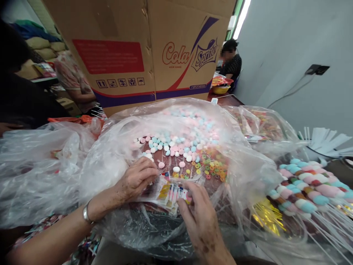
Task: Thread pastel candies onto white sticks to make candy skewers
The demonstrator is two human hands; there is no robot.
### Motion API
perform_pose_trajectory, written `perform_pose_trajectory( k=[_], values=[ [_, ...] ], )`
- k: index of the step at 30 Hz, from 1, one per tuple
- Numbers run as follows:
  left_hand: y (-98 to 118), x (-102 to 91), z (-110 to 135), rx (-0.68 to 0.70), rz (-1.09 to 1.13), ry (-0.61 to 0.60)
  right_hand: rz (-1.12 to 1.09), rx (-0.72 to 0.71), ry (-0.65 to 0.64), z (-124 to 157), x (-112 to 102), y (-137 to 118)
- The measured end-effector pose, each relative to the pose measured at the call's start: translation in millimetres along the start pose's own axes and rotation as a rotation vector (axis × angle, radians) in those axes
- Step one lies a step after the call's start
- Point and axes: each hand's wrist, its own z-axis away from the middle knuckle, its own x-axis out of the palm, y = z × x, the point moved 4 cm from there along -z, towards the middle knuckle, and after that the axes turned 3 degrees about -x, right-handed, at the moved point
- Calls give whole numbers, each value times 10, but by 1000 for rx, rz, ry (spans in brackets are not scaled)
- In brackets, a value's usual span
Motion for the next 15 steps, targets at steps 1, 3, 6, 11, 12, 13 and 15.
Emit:
perform_pose_trajectory(
  k=[1, 3, 6, 11, 12, 13, 15],
  values=[
    [70, -9, -22, 11, 22, -29, 25, -59, 44, -61, 3, -56],
    [201, -16, -55, 17, 60, -83, 14, -160, 55, -170, 32, -158],
    [277, 20, -65, -120, 175, -165, -61, -196, 27, -253, 61, -222],
    [248, 124, -34, -320, 352, -289, -115, -108, -20, -239, 17, -174],
    [253, 133, -38, -324, 376, -312, -114, -124, -31, -237, -4, -182],
    [260, 139, -44, -326, 401, -335, -111, -153, -34, -238, -31, -197],
    [281, 146, -64, -328, 447, -373, -97, -213, -32, -243, -85, -234]
  ],
)
